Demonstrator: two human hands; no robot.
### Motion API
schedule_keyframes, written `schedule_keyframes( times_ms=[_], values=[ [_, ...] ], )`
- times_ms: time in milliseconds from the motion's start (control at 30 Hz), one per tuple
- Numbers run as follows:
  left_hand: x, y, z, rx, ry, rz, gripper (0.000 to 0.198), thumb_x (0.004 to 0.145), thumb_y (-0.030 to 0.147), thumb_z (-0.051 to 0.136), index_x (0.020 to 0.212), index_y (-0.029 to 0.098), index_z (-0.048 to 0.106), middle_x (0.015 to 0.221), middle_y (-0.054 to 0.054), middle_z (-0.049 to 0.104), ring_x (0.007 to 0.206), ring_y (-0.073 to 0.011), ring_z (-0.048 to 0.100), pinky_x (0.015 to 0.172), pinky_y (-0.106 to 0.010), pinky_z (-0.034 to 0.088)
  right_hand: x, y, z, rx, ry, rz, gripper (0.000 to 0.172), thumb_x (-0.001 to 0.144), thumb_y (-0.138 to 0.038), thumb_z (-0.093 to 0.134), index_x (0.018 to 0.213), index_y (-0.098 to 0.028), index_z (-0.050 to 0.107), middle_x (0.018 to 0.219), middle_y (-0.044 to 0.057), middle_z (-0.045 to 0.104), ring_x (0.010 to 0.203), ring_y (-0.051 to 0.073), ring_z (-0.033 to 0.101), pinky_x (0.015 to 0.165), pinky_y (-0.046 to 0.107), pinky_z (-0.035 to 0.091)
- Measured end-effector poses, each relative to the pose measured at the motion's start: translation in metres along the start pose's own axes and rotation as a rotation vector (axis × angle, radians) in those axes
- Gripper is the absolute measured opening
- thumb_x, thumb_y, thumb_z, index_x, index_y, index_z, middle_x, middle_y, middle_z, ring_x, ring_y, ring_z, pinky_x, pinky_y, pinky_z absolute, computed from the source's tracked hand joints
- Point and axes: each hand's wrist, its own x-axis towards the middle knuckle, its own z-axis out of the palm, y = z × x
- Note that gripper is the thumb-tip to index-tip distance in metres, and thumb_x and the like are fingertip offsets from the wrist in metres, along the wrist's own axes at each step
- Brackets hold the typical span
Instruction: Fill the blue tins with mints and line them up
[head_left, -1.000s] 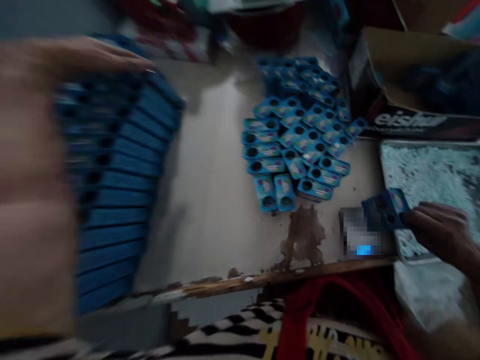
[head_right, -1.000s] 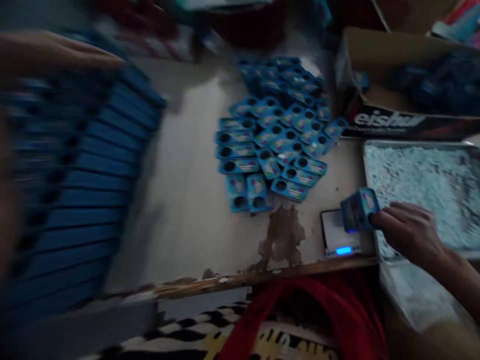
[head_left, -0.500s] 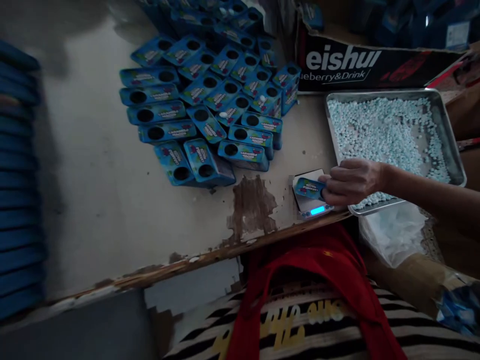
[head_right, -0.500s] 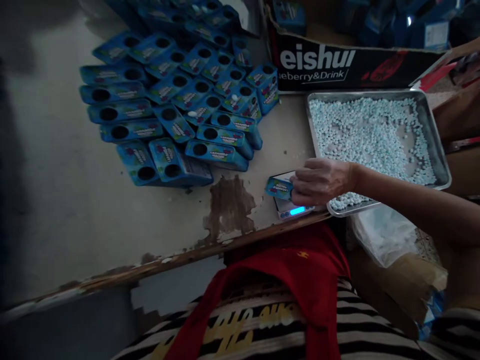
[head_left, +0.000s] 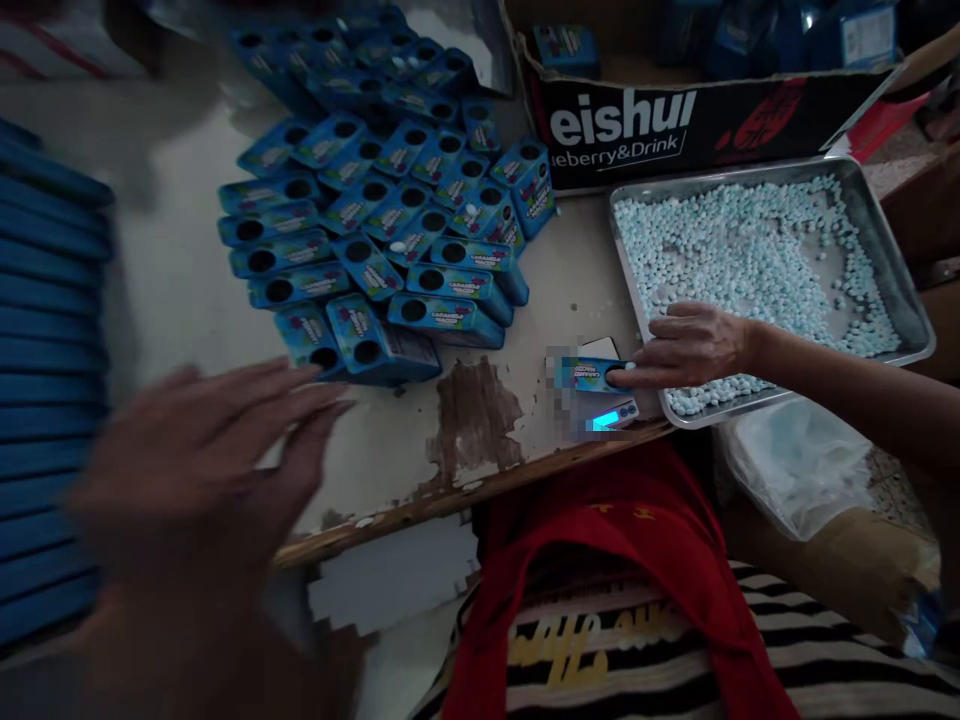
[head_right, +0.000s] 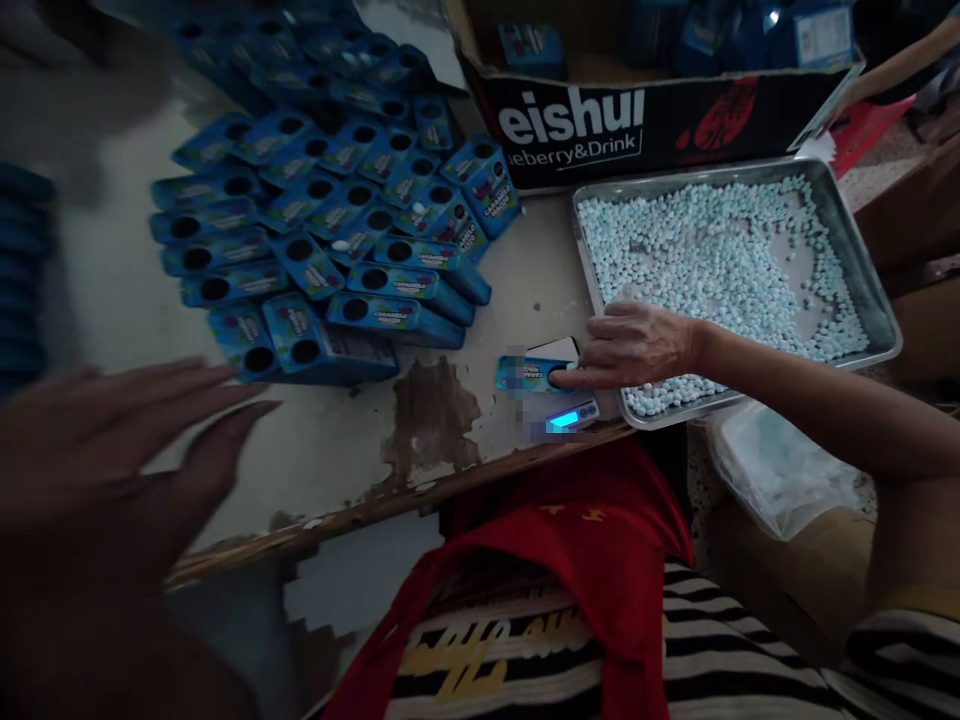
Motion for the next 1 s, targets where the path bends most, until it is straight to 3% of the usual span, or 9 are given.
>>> schedule_keyframes(
  times_ms=[133, 267, 367, 467, 567, 700, 867, 933, 1000],
  values=[
    [-0.016, 0.035, 0.059, -0.142, -0.163, 0.137, 0.028, 0.088, 0.042, 0.095, 0.115, 0.039, 0.088, 0.118, 0.002, 0.090, 0.111, -0.0321, 0.086, 0.111, -0.055, 0.069, 0.009, 0.001, -0.001, -0.088, -0.008, -0.128, 0.044, 0.122, -0.027, 0.038, 0.131, -0.033, 0.081, 0.093, 0.003, 0.069, 0.079, 0.020, 0.050, 0.077, 0.037, 0.041],
    [-0.011, 0.063, 0.127, -0.465, -0.557, -0.004, 0.091, 0.078, 0.054, 0.105, 0.157, 0.026, 0.070, 0.148, -0.014, 0.080, 0.136, -0.0353, 0.079, 0.119, -0.049, 0.065, 0.007, 0.003, 0.005, -0.107, -0.014, -0.181, 0.045, 0.122, -0.025, 0.035, 0.137, -0.030, 0.077, 0.087, 0.003, 0.063, 0.078, 0.020, 0.049, 0.074, 0.036, 0.039],
    [-0.006, 0.069, 0.151, -0.569, -0.692, -0.070, 0.081, 0.082, 0.046, 0.104, 0.153, 0.025, 0.073, 0.134, -0.010, 0.085, 0.123, -0.0306, 0.083, 0.109, -0.039, 0.069, 0.005, 0.006, 0.011, -0.103, -0.034, -0.183, 0.048, 0.121, -0.023, 0.033, 0.145, -0.029, 0.074, 0.088, 0.003, 0.063, 0.078, 0.021, 0.050, 0.071, 0.036, 0.039],
    [-0.006, 0.069, 0.153, -0.534, -0.670, -0.079, 0.046, 0.086, 0.039, 0.100, 0.127, 0.025, 0.084, 0.118, -0.006, 0.087, 0.106, -0.0276, 0.085, 0.095, -0.034, 0.071, -0.002, 0.010, 0.014, -0.090, -0.002, -0.182, 0.048, 0.120, -0.021, 0.034, 0.144, -0.028, 0.075, 0.087, 0.003, 0.062, 0.076, 0.021, 0.050, 0.071, 0.037, 0.040],
    [-0.008, 0.068, 0.146, -0.522, -0.675, -0.110, 0.038, 0.085, 0.040, 0.098, 0.118, 0.025, 0.085, 0.112, -0.005, 0.087, 0.102, -0.0280, 0.085, 0.089, -0.033, 0.070, -0.022, 0.016, 0.020, -0.062, 0.027, -0.117, 0.047, 0.119, -0.020, 0.037, 0.145, -0.026, 0.076, 0.081, 0.002, 0.059, 0.075, 0.022, 0.050, 0.073, 0.038, 0.042],
    [-0.017, 0.069, 0.142, -0.540, -0.641, -0.168, 0.042, 0.086, 0.048, 0.098, 0.118, 0.025, 0.085, 0.114, -0.006, 0.087, 0.105, -0.0286, 0.084, 0.093, -0.034, 0.070, -0.067, 0.025, 0.038, -0.081, 0.055, 0.272, 0.046, 0.121, -0.026, 0.037, 0.139, -0.025, 0.079, 0.080, 0.004, 0.066, 0.077, 0.023, 0.056, 0.076, 0.038, 0.042],
    [-0.031, 0.070, 0.148, -0.539, -0.500, -0.146, 0.054, 0.087, 0.051, 0.099, 0.131, 0.026, 0.079, 0.123, -0.008, 0.085, 0.114, -0.0299, 0.083, 0.105, -0.042, 0.070, -0.096, 0.035, 0.062, -0.048, 0.243, 0.725, 0.048, 0.121, -0.042, 0.040, 0.132, -0.018, 0.081, 0.126, 0.019, 0.078, 0.118, 0.033, 0.069, 0.103, 0.045, 0.052],
    [-0.033, 0.067, 0.149, -0.531, -0.438, -0.134, 0.075, 0.083, 0.058, 0.101, 0.144, 0.027, 0.072, 0.135, -0.010, 0.081, 0.127, -0.0323, 0.080, 0.115, -0.047, 0.067, -0.098, 0.040, 0.068, -0.045, 0.213, 0.756, 0.053, 0.117, -0.056, 0.052, 0.148, -0.020, 0.075, 0.156, 0.023, 0.069, 0.144, 0.041, 0.059, 0.118, 0.054, 0.047],
    [-0.032, 0.059, 0.143, -0.538, -0.388, -0.109, 0.096, 0.079, 0.067, 0.103, 0.155, 0.026, 0.062, 0.146, -0.013, 0.076, 0.136, -0.0337, 0.076, 0.121, -0.050, 0.064, -0.099, 0.044, 0.074, -0.063, 0.172, 0.820, 0.081, 0.107, -0.072, 0.066, 0.168, -0.020, 0.058, 0.178, 0.027, 0.049, 0.160, 0.049, 0.045, 0.126, 0.064, 0.040]
  ],
)
